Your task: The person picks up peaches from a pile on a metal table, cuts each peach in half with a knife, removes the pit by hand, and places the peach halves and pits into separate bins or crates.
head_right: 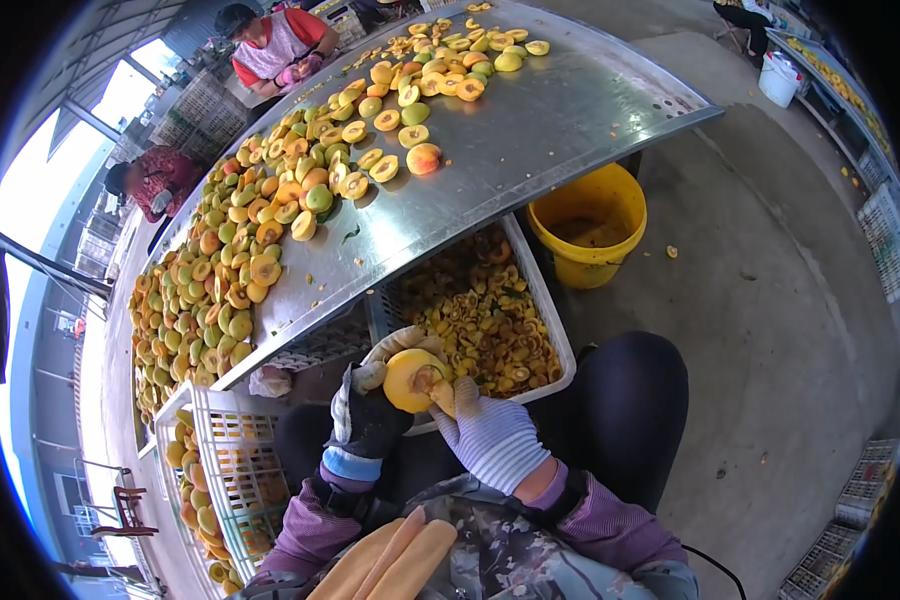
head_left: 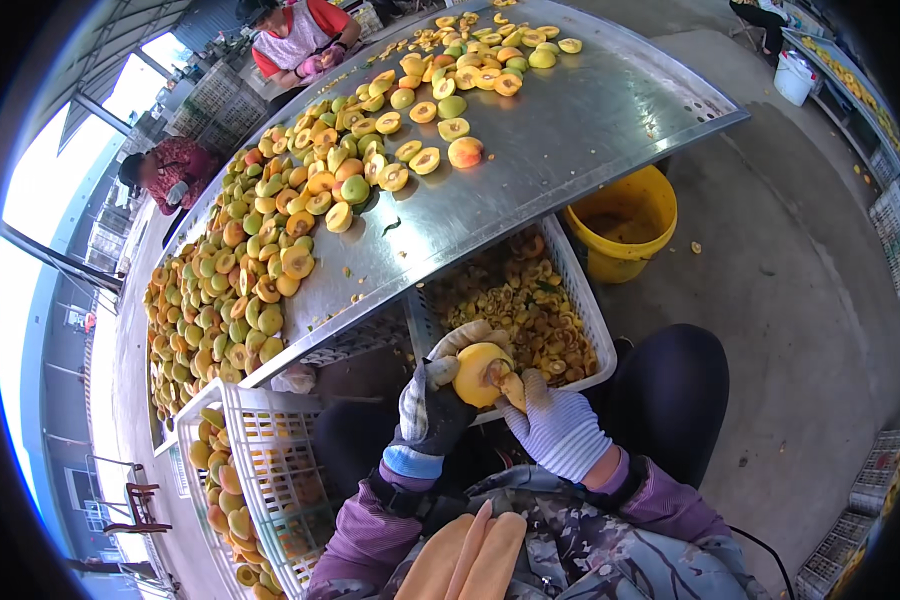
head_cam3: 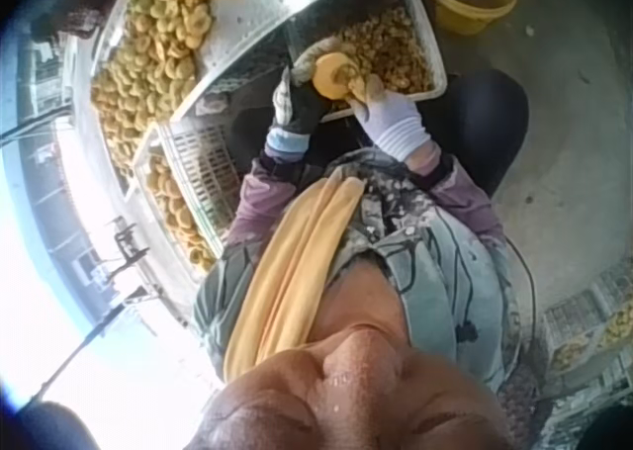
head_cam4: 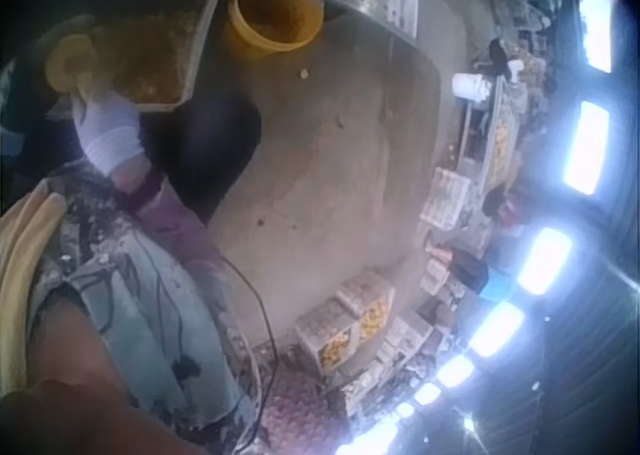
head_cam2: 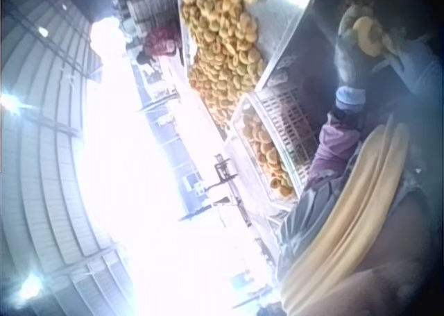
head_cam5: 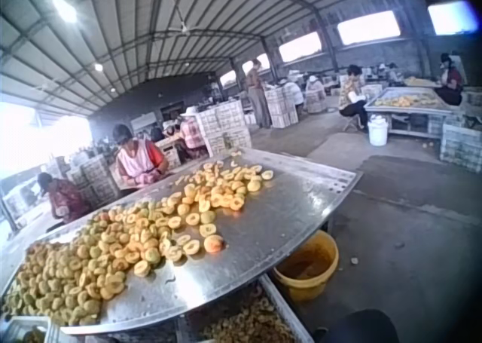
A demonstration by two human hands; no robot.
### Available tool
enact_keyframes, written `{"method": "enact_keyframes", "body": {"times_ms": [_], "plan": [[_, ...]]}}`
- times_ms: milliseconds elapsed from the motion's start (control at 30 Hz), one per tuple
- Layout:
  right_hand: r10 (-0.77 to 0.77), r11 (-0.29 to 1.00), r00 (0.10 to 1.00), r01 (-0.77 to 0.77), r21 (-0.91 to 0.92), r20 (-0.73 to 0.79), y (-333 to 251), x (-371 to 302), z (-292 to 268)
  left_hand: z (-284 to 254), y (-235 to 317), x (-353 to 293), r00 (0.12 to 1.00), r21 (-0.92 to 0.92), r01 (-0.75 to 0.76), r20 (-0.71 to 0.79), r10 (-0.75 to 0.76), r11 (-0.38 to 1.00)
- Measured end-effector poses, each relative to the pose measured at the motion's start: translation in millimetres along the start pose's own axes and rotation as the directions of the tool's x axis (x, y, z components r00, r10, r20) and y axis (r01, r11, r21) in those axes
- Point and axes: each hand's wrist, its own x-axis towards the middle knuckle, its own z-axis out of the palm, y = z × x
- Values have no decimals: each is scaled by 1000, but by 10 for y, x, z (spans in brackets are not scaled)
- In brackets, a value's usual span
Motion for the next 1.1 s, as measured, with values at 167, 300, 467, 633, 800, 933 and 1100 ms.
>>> {"method": "enact_keyframes", "body": {"times_ms": [167, 300, 467, 633, 800, 933, 1100], "plan": [[-13, 994, 998, 7, 105, 63, 66, -16, 134, 4, -106, 0, 990, 192, -68, -108, 90, 979], [-70, 929, 997, 53, 365, 35, 45, 4, 179, -17, -149, 27, 977, 316, -130, -121, 175, 940], [-44, 502, 708, -595, 628, 705, -50, 154, -184, -123, -86, 103, 994, 378, -98, -2, 106, 920], [-189, 609, 966, -26, 793, 177, 44, 85, 82, -1, 7, 168, 992, 619, -106, 10, 127, 778], [-130, 293, 784, -554, 779, 606, 16, 81, -6, 92, -169, 110, 936, 545, -185, -157, 316, 818], [-103, 482, 927, -271, 833, 361, 91, 10, 238, 215, 37, 191, 967, 740, 212, -254, -26, 639], [-278, -40, 648, -745, 666, 709, -6, -35, -42, 298, 241, 201, 990, 981, -91, 108, -93, 171]]}}
